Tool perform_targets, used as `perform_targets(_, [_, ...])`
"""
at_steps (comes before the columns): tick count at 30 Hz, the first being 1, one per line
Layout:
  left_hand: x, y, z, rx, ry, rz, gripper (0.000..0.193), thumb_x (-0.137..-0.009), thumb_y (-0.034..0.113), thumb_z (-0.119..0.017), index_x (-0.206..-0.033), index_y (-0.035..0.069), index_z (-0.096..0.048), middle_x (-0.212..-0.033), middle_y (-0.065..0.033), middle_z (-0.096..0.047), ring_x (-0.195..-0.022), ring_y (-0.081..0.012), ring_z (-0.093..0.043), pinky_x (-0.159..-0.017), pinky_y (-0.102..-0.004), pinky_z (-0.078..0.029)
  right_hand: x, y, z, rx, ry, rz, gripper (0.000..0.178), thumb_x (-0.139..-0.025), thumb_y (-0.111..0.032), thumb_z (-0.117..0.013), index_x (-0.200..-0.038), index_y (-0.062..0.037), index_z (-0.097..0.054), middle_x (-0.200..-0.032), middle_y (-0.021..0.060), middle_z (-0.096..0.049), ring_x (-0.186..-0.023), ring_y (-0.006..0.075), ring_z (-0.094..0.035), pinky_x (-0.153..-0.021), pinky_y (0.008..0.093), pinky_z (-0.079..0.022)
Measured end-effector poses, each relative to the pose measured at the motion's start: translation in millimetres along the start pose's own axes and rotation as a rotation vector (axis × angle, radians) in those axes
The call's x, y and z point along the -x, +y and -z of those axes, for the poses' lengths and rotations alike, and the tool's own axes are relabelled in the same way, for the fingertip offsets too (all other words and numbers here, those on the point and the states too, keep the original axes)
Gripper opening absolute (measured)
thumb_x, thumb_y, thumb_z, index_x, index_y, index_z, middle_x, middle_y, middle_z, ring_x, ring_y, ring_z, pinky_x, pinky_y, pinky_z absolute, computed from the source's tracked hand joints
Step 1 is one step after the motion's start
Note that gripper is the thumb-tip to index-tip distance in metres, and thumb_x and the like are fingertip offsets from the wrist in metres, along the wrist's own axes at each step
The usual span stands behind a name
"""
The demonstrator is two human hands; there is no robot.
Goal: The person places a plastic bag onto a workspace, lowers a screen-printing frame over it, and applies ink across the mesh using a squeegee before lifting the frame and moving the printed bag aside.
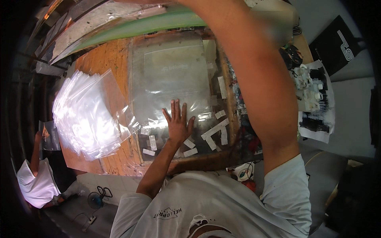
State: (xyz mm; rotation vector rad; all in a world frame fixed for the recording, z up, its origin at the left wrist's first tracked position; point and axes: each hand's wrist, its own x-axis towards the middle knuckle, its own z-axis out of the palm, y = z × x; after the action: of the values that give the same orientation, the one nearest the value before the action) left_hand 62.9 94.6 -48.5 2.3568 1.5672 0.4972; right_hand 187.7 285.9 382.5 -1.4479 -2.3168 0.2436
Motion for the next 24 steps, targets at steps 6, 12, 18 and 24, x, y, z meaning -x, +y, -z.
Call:
perform_targets(6, [3.8, -2.5, -1.8, 0.006, 0.008, -0.022, 0.066, -0.099, 0.035, -0.063, -0.152, 0.001, -0.044, -0.167, -0.0263, -0.024, -0.159, -0.0421, -0.010, -0.119, -0.0749, -0.001, -0.6, -4.0, -10.9, 0.009, -0.028, -0.128, 0.041, -0.102, -0.028, -0.053, -0.094, 0.0075, -0.073, -0.075, 0.0210, -0.069, -0.066, 0.0290, -0.068, -0.060, 0.0406, -0.058])
perform_targets(12, [0.7, 1.2, 11.3, 0.079, 0.035, -0.009, 0.064, -0.100, 0.035, -0.062, -0.152, 0.001, -0.046, -0.167, -0.0255, -0.025, -0.159, -0.0411, -0.012, -0.120, -0.0735, 0.000, 12.6, -0.9, -36.2, 0.062, 0.217, 0.076, 0.051, -0.099, -0.048, -0.056, -0.106, -0.0010, -0.075, -0.094, 0.0180, -0.072, -0.086, 0.0293, -0.070, -0.082, 0.0456, -0.054])
perform_targets(18, [31.8, 28.0, 112.3, 0.849, 0.305, 0.117, 0.067, -0.096, 0.014, -0.065, -0.156, 0.001, -0.038, -0.162, -0.0221, -0.038, -0.154, -0.0380, -0.032, -0.126, -0.0586, -0.016, 112.3, -20.1, -121.2, 0.113, 0.468, 0.126, 0.046, -0.093, -0.040, -0.069, -0.126, -0.0083, -0.071, -0.082, 0.0135, -0.060, -0.083, 0.0288, -0.059, -0.079, 0.0458, -0.038])
perform_targets(24, [92.2, 31.8, 142.8, 2.164, 0.245, 0.919, 0.048, -0.100, 0.043, -0.066, -0.134, 0.011, -0.054, -0.136, -0.0099, -0.056, -0.128, -0.0278, -0.054, -0.111, -0.0507, -0.043, 186.6, 10.9, -243.8, -0.077, 0.036, -0.065, 0.056, -0.085, -0.008, -0.073, -0.140, -0.0119, -0.061, -0.095, 0.0090, -0.055, -0.094, 0.0282, -0.053, -0.087, 0.0482, -0.035])
